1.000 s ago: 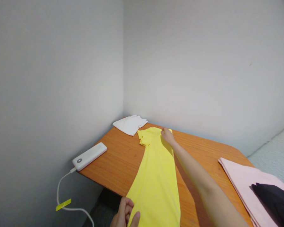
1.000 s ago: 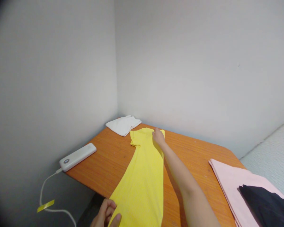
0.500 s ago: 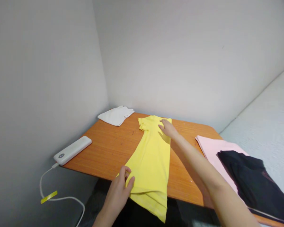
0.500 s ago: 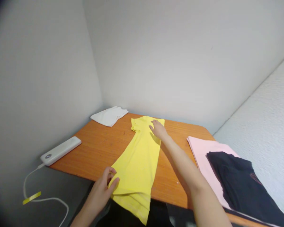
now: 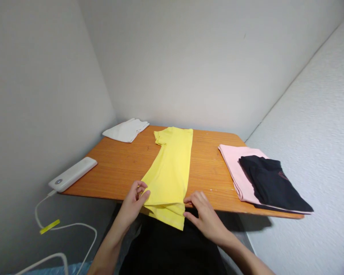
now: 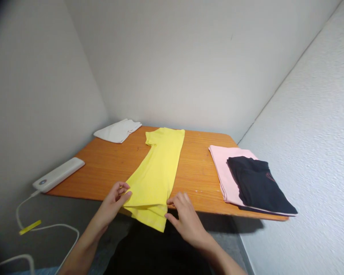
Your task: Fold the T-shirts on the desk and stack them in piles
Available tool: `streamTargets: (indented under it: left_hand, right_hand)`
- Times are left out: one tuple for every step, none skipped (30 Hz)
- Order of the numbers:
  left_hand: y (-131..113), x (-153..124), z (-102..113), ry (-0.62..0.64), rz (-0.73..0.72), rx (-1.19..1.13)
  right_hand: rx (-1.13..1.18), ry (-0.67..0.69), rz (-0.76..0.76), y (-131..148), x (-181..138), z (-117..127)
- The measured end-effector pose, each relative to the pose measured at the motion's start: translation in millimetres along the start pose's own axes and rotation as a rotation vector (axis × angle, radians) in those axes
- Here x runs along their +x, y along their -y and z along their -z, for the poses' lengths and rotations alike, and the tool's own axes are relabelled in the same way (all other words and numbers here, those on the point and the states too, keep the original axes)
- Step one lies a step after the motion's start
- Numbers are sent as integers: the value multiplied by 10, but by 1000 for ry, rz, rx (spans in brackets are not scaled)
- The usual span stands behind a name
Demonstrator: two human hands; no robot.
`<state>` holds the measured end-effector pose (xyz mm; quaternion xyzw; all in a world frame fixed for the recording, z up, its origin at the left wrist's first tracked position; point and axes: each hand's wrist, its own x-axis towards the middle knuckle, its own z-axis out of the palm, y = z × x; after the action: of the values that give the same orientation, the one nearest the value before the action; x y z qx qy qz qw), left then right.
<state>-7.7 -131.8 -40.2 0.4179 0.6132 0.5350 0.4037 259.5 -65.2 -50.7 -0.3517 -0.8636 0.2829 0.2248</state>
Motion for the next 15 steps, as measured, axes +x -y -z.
streamTargets:
  left_hand:
    - [-53, 0, -24, 8, -4, -18]
    - [-106, 2, -48, 16, -11, -30]
    - [-156, 7, -73, 19, -22, -35]
    - [-204, 16, -98, 17, -36, -38]
    - [-249, 27, -123, 11, -52, -43]
    - [-291, 40, -146, 6, -67, -56]
    - [-331, 52, -165, 4, -77, -77]
    - [-367, 63, -180, 8, -81, -102]
    - [-397, 69, -188, 11, -81, -126]
    - [-421, 71, -189, 11, -82, -142]
    - [-435, 68, -180, 9, -83, -150]
    - [-438, 59, -164, 6, -82, -149]
    - [-428, 46, -140, 8, -74, -144]
    - [-407, 29, -111, 13, -59, -139]
    - [-377, 10, -79, 21, -38, -138]
  right_hand:
    - [8, -19, 0, 8, -12, -37]
    - [14, -42, 2, 23, -19, -63]
    - [24, -65, 11, 45, -25, -78]
    - [38, -91, 27, 70, -35, -84]
    - [57, -116, 50, 96, -49, -85]
    - [76, -134, 80, 120, -71, -85]
    - [84, -146, 113, 139, -100, -87]
    - [80, -158, 146, 151, -135, -98]
    - [65, -178, 175, 156, -175, -119]
    - [44, -211, 200, 153, -217, -152]
    - [19, -255, 224, 144, -259, -197]
    - [-7, -298, 255, 132, -299, -250]
    - [-34, -335, 287, 120, -334, -308]
    - [-63, -358, 315, 110, -362, -366]
    - [-95, -365, 334, 102, -379, -418]
